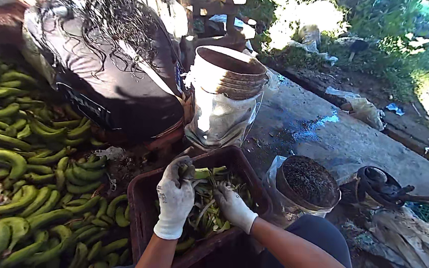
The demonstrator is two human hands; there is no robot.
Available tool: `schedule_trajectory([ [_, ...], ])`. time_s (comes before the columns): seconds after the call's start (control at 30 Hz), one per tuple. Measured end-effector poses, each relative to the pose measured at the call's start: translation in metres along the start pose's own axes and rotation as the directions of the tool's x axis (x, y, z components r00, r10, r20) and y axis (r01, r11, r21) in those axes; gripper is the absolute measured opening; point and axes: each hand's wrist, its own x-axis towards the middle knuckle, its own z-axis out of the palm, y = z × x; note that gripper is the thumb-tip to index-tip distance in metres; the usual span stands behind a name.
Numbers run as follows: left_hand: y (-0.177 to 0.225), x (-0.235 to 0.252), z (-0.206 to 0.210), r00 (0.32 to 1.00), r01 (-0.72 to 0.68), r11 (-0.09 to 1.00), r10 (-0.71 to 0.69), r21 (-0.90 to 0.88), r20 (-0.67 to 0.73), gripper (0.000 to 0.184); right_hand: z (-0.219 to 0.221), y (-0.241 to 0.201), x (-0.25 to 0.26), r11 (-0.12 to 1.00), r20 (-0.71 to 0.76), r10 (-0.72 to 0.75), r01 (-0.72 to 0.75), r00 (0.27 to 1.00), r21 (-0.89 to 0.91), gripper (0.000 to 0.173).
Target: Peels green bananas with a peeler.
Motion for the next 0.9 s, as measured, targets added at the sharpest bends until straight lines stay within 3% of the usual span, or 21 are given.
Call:
schedule_trajectory([
  [0.07,0.000,0.013,-0.016,0.994,0.106,0.960,-0.106,-0.260,0.015,0.033,0.006,0.001,0.003,0.997,0.050,0.013,-0.017,0.999,0.080,0.050],
  [0.13,-0.009,0.020,-0.026,0.952,0.268,0.733,-0.300,-0.626,0.056,0.033,0.008,-0.007,-0.011,0.973,0.011,-0.180,0.177,0.984,0.150,0.046],
  [0.2,-0.015,0.020,-0.030,0.879,0.367,0.512,-0.464,-0.777,0.110,0.042,0.012,-0.016,-0.025,0.902,-0.040,-0.397,0.398,0.917,0.168,0.043],
  [0.27,-0.016,0.020,-0.030,0.845,0.397,0.477,-0.524,-0.784,0.109,0.056,0.018,-0.027,-0.035,0.842,-0.059,-0.509,0.511,0.859,0.172,0.045],
  [0.37,-0.014,0.020,-0.024,0.849,0.395,0.498,-0.518,-0.772,0.100,0.056,0.025,-0.032,-0.042,0.825,-0.022,-0.552,0.550,0.833,0.129,0.041],
  [0.53,-0.008,0.013,-0.020,0.863,0.397,0.509,-0.491,-0.764,0.121,0.055,0.029,-0.025,-0.036,0.877,0.081,-0.481,0.481,0.873,0.028,0.035],
  [0.67,-0.006,0.002,-0.007,0.896,0.376,0.525,-0.417,-0.764,0.154,0.048,0.032,-0.029,-0.030,0.910,0.025,-0.392,0.391,0.920,-0.135,0.035],
  [0.83,-0.001,-0.010,0.006,0.827,0.487,0.359,-0.483,-0.796,0.287,0.052,0.022,-0.027,-0.015,0.906,-0.007,-0.371,0.360,0.929,-0.222,0.040],
  [0.9,-0.002,-0.017,0.011,0.822,0.516,0.349,-0.461,-0.782,0.336,0.057,0.016,-0.028,-0.012,0.906,-0.027,-0.383,0.370,0.923,-0.208,0.036],
])
